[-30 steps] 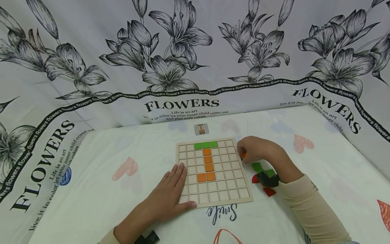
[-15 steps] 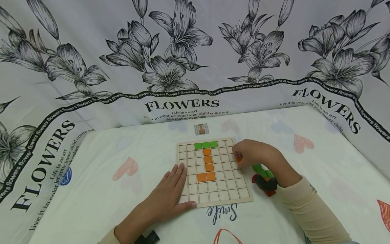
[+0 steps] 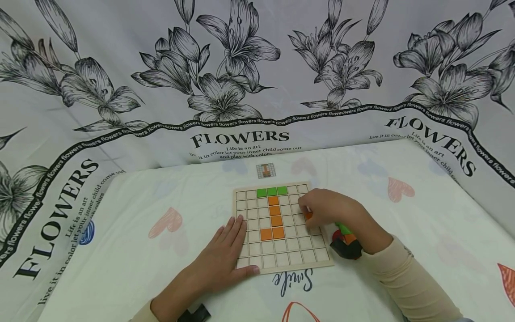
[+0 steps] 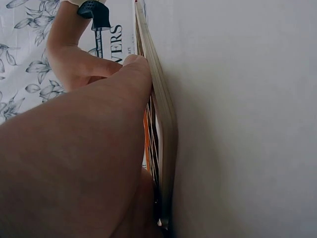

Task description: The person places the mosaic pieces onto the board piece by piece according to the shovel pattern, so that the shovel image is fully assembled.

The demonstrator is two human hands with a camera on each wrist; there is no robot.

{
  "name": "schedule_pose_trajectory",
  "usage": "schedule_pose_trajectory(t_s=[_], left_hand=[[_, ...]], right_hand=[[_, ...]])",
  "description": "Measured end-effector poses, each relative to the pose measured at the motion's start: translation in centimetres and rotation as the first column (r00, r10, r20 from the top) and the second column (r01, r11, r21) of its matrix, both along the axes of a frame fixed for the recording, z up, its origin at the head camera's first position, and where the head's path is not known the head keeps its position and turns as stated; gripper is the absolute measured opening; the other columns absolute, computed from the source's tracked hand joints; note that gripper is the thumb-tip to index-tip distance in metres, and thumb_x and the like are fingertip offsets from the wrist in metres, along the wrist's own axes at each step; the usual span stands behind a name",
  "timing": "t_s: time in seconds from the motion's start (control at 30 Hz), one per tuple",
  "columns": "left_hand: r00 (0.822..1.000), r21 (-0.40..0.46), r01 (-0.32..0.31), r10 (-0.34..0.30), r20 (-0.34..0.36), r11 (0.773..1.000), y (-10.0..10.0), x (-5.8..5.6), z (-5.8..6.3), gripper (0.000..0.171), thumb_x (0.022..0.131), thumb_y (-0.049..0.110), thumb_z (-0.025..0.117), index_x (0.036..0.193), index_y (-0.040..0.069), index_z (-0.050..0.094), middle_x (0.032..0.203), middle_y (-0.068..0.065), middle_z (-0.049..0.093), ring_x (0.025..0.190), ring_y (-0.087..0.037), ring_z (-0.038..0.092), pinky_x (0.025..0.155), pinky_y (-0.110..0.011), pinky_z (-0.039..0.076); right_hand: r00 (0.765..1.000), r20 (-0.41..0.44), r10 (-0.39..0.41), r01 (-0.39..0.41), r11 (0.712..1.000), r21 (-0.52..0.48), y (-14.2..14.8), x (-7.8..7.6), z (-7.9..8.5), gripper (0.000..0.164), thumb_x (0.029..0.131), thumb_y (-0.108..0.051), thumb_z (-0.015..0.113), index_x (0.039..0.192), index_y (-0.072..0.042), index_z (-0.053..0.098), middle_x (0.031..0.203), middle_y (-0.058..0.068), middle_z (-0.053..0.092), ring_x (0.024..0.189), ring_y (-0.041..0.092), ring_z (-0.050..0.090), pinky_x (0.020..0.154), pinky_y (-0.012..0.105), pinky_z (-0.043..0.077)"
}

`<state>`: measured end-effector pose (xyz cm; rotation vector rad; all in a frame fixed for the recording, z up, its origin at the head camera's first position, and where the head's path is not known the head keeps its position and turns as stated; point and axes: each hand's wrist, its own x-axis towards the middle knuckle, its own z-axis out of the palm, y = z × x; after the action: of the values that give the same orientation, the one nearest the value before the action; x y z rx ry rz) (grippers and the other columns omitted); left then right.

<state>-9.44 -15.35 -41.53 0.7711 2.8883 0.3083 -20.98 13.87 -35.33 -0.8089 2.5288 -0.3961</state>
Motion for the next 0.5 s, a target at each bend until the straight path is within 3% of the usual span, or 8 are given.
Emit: schedule_pose_trajectory(t_s=[0.5], left_hand=[[1.0, -0.008, -0.006, 0.006, 0.002, 1.0, 0.0, 0.0, -0.1, 0.108, 0.09, 0.079, 0.04, 0.159, -0.001, 0.019, 0.166, -0.016, 0.009, 0.152, -0.032, 0.004, 0.119, -0.051, 0.017]], right_hand=[[0.992, -0.086, 0.097, -0.098, 0.995, -0.005, -2.1, 1.2, -0.8, 0.021, 0.084, -0.016, 0.08, 0.077, -0.015, 0.06, 0.071, -0.003, 0.054, 0.07, 0.016, 0.048, 0.062, 0.03, 0.041]])
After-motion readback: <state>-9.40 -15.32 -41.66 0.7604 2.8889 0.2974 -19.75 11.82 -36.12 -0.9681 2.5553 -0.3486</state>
